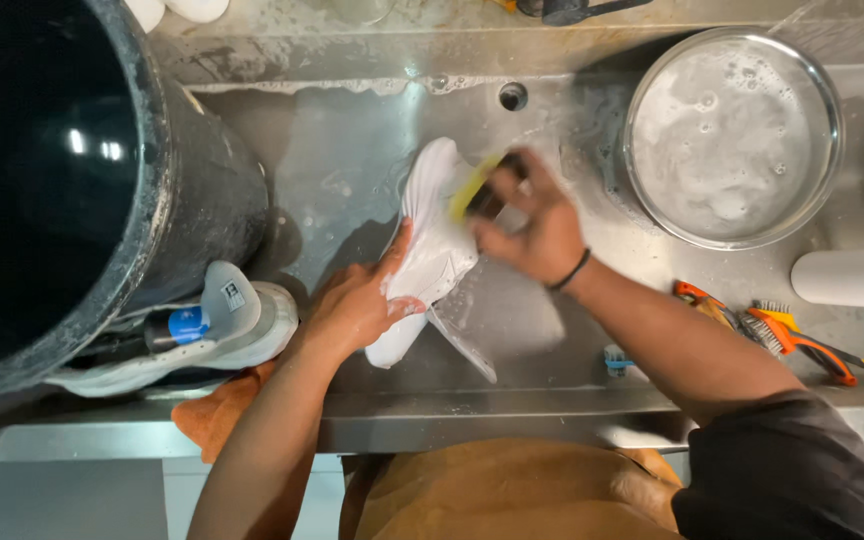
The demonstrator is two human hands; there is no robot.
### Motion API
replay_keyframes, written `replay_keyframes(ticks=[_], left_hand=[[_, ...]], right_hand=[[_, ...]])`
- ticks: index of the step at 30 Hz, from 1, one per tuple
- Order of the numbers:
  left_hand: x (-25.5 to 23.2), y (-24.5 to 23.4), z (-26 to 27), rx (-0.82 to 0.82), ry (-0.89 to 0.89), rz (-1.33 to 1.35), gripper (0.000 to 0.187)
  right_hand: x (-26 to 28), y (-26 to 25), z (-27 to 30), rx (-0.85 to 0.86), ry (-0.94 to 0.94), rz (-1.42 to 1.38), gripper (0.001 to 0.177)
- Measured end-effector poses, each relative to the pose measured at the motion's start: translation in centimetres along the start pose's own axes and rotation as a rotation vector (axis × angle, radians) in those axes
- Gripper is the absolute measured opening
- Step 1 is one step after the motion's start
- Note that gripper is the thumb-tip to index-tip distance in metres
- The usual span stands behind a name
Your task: The person scrubs a white sneaker in a sink using a sponge and water, then applies a cleaning solution from a spray bottle and continues scrubbing the shoe's exterior and interior surfaces.
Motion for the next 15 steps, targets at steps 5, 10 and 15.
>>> replay_keyframes(ticks=[5,10,15], left_hand=[[0.0,0.4,0.0,-0.016,0.064,-0.004,0.086],[0.6,0.1,-0.4,-0.024,0.080,-0.012,0.087],[-0.2,-0.4,0.5,-0.021,0.100,-0.042,0.088]], right_hand=[[-9.4,0.7,0.6,0.100,0.185,0.275,0.059],[-1.7,3.0,1.7,0.025,-0.157,0.143,0.057],[-4.6,-0.3,-0.4,0.122,0.102,0.274,0.057]])
Point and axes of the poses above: each hand's wrist, its own z-axis away from the middle knuckle, its own y-axis out of the palm, x = y × z, the point moved 4 cm from there along -z, towards the middle knuckle, and after that the axes turned 5 degrees about -y, right-handed, at the moved point
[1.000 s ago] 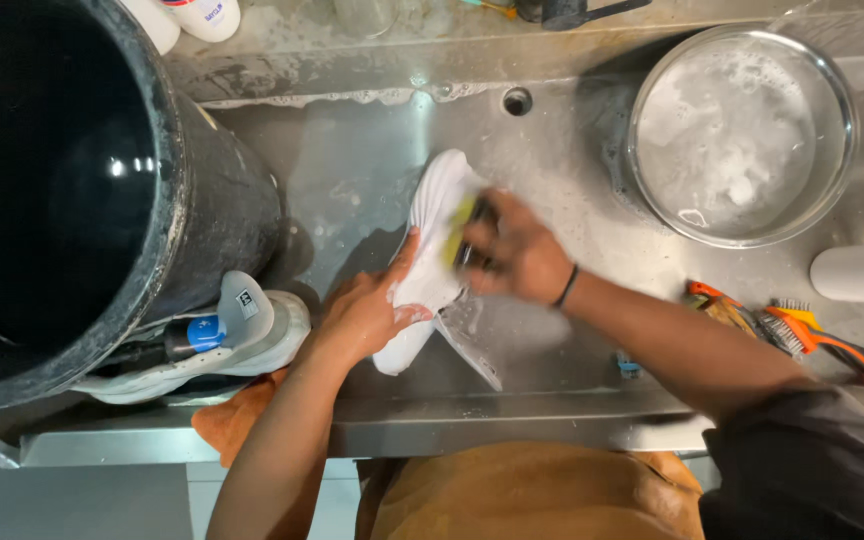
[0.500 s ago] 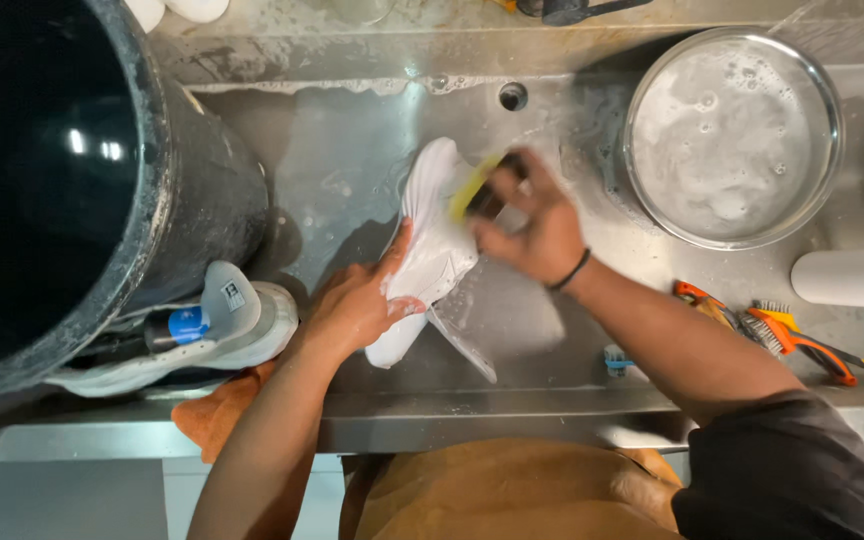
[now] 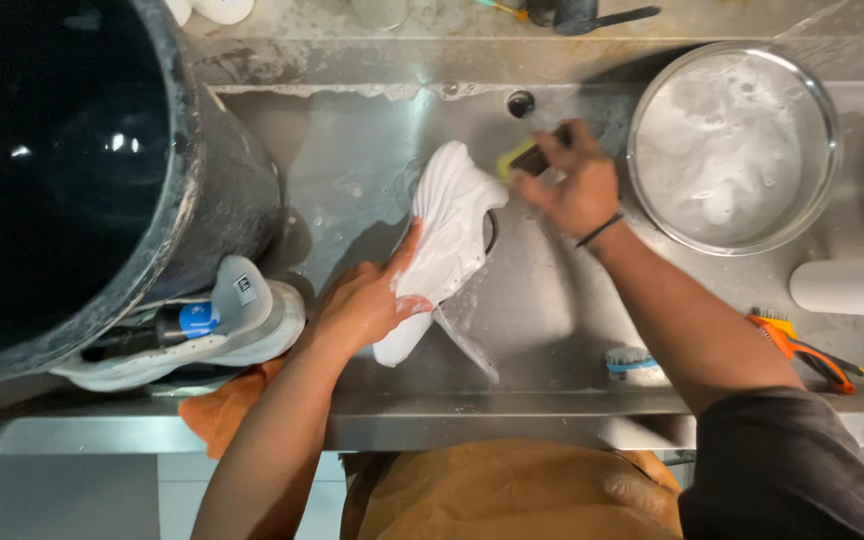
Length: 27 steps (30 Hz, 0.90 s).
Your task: The person scrubs a white sneaker in a sink using a sponge and water, then applies a cleaning solution from a spray bottle and continues scrubbing the shoe's exterior and interior surfaces.
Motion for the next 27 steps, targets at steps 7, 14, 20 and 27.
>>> replay_keyframes(ticks=[7,14,20,27], left_hand=[[0.0,0.3,0.2,-0.026,-0.026,0.000,0.085],[-0.4,-0.5,0.3,-0.034,-0.044,-0.019,0.085],[-0.4,-0.5,0.1,-0.018,-0.026,-0.025,0.081],[-0.5,0.3,-0.3,-0.002,-0.044,-0.047,0.091]], right_hand=[[-1.0,1.5,-1.9,0.008,0.000,-0.162,0.067],[-0.4,3.1,-2.9,0.003,-0.085,-0.325,0.040],[8.6,2.9,0.1,-0.060,-0.307,-0.316,0.053],[3.6,1.6,-2.5,-0.049,-0.006,-0.197,0.050]])
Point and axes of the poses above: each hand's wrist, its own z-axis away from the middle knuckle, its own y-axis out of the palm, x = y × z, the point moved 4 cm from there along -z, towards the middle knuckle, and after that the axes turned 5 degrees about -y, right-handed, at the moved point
